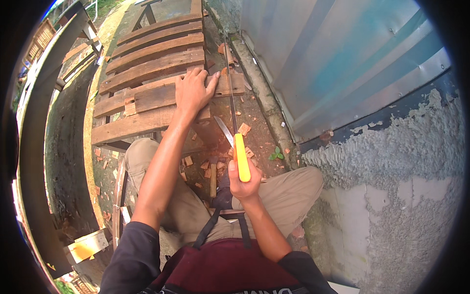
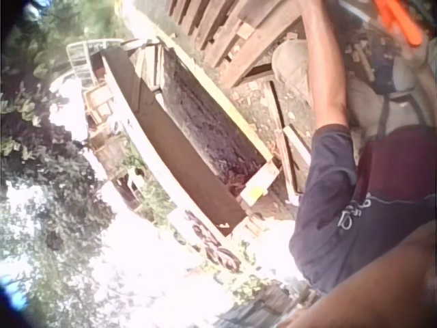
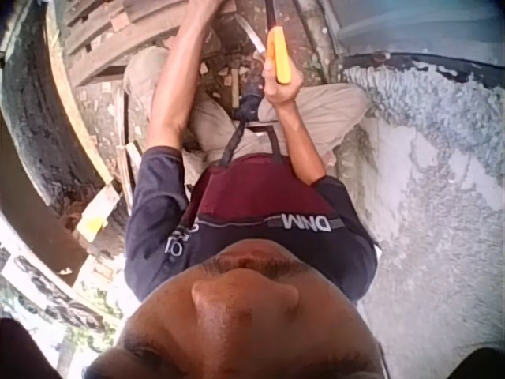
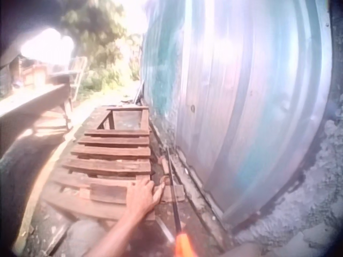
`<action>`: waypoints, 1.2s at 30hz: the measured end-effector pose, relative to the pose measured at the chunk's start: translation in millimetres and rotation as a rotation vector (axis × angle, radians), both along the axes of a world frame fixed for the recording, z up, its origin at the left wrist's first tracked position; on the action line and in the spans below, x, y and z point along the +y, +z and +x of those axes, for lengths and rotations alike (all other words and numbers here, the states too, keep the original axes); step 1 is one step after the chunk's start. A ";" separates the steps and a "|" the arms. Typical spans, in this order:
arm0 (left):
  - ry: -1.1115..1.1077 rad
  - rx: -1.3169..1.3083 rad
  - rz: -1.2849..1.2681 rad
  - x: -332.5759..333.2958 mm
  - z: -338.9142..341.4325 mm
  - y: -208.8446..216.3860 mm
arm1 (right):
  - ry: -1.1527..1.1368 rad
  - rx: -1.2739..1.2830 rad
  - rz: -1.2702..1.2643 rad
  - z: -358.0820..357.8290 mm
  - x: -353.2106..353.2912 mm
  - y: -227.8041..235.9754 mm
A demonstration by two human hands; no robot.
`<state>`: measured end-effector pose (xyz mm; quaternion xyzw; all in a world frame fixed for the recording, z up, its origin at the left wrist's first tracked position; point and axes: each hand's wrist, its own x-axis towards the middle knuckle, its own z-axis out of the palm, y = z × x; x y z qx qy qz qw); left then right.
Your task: The person sits on the ground and uses a hand saw to cut a wooden pallet. They then use a hammer to pry apart the slats and remove nails. The person also uses a metal rod to split small pieces of wood.
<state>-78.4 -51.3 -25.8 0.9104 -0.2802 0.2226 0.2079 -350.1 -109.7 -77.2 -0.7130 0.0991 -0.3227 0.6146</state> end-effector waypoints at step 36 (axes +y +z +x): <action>0.028 0.031 0.050 1.0 -0.3 2.9 | -0.096 0.007 -0.191 69.5 -15.6 26.3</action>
